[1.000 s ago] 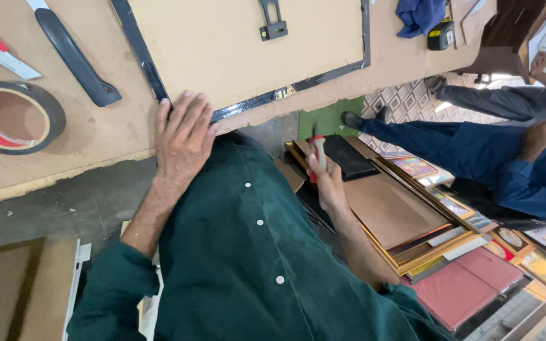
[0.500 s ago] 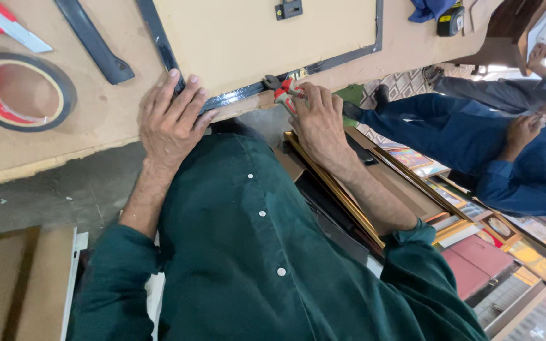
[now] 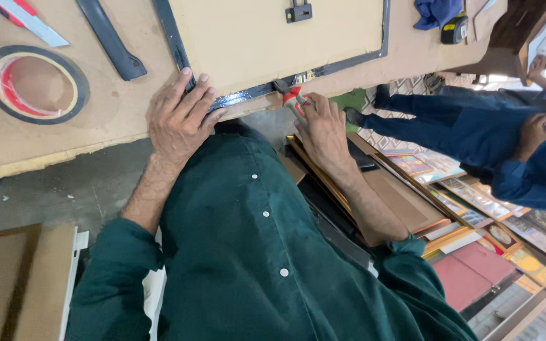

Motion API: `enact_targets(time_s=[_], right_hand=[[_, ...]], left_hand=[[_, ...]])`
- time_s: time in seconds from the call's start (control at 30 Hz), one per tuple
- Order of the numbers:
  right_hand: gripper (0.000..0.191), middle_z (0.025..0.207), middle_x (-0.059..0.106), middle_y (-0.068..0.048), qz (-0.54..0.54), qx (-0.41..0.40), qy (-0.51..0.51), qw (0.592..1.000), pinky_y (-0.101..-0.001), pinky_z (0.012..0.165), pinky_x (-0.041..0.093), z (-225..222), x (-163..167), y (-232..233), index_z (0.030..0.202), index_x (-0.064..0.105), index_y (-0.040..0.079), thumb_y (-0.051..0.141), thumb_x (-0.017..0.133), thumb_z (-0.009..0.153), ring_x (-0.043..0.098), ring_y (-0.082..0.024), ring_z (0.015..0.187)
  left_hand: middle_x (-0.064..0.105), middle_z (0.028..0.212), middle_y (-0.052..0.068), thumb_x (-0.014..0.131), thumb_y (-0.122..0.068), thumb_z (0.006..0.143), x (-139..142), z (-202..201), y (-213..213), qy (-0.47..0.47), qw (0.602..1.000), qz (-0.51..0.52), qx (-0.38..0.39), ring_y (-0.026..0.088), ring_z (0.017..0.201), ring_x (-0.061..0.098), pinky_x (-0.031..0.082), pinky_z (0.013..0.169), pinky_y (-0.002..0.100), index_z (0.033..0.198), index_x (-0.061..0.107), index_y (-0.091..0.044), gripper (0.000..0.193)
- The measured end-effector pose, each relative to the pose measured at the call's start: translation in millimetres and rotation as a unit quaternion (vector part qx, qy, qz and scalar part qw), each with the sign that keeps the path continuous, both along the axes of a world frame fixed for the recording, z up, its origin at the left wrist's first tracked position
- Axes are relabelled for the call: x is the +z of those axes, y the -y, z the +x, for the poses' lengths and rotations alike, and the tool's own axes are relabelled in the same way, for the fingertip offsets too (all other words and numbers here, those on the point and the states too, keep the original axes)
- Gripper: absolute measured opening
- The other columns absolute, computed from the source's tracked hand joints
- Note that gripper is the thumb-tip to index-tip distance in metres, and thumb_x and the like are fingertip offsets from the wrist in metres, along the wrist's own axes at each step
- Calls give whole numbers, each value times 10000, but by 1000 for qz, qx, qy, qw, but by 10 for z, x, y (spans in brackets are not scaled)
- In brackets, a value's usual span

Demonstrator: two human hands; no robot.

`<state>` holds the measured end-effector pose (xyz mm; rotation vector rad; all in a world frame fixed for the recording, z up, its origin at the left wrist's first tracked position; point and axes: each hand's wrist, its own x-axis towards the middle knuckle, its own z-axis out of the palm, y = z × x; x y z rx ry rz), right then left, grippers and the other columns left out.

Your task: The person secures a black frame to a backing board using pliers, then places a glass pane into the frame and presses the edges to seat it. The person uses a hammer to tap the frame edges and checks alignment before finishing.

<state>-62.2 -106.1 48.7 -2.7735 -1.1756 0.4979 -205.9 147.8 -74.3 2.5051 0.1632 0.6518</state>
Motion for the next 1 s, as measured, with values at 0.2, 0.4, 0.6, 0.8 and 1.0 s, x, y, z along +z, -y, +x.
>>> enact_targets(time_s=[0.2, 0.4, 0.6, 0.8, 1.0], right_hand=[[264, 1325, 526, -180, -95, 68, 101, 988, -520, 958, 420, 35, 79, -36, 1102, 668, -35, 108, 759, 900, 527, -357, 1161], [322, 1296, 532, -206, -72, 72, 44, 994, -540, 937, 413, 110, 136, -51, 1097, 679, -55, 164, 782, 885, 524, -389, 1158], [371, 1349, 526, -225, -57, 93, 44, 993, -556, 1036, 381, 132, 190, -92, 1117, 668, -63, 196, 787, 880, 507, -401, 1244], [378, 1298, 550, -211, -122, 60, 26, 990, -523, 964, 456, 94, 104, -106, 1161, 653, -62, 197, 771, 913, 558, -394, 1156], [374, 1148, 599, -174, 7, -103, -176, 979, -454, 879, 535, 130, -244, 142, 1252, 624, -54, 250, 681, 1042, 640, -307, 1028]], left_hand=[[715, 1385, 22, 902, -366, 919, 40, -7, -3, -9, 1000, 3, -16, 271, 1419, 541, 480, 1126, 451, 1186, 804, -105, 385], [709, 1409, 29, 901, -357, 922, 52, -17, -17, 1, 1000, 1, -18, 283, 1421, 539, 479, 1119, 449, 1186, 796, -97, 385], [721, 1387, 6, 899, -388, 943, 9, -30, -5, 4, 1000, 5, -6, 261, 1435, 532, 471, 1127, 447, 1168, 806, -112, 368], [720, 1395, -2, 892, -418, 970, -56, -32, 22, 4, 1000, 14, -3, 250, 1454, 513, 466, 1156, 438, 1186, 808, -124, 374], [716, 1405, 5, 887, -423, 981, -66, -27, 38, 9, 1000, 18, -3, 253, 1450, 510, 465, 1155, 436, 1194, 811, -127, 372]])
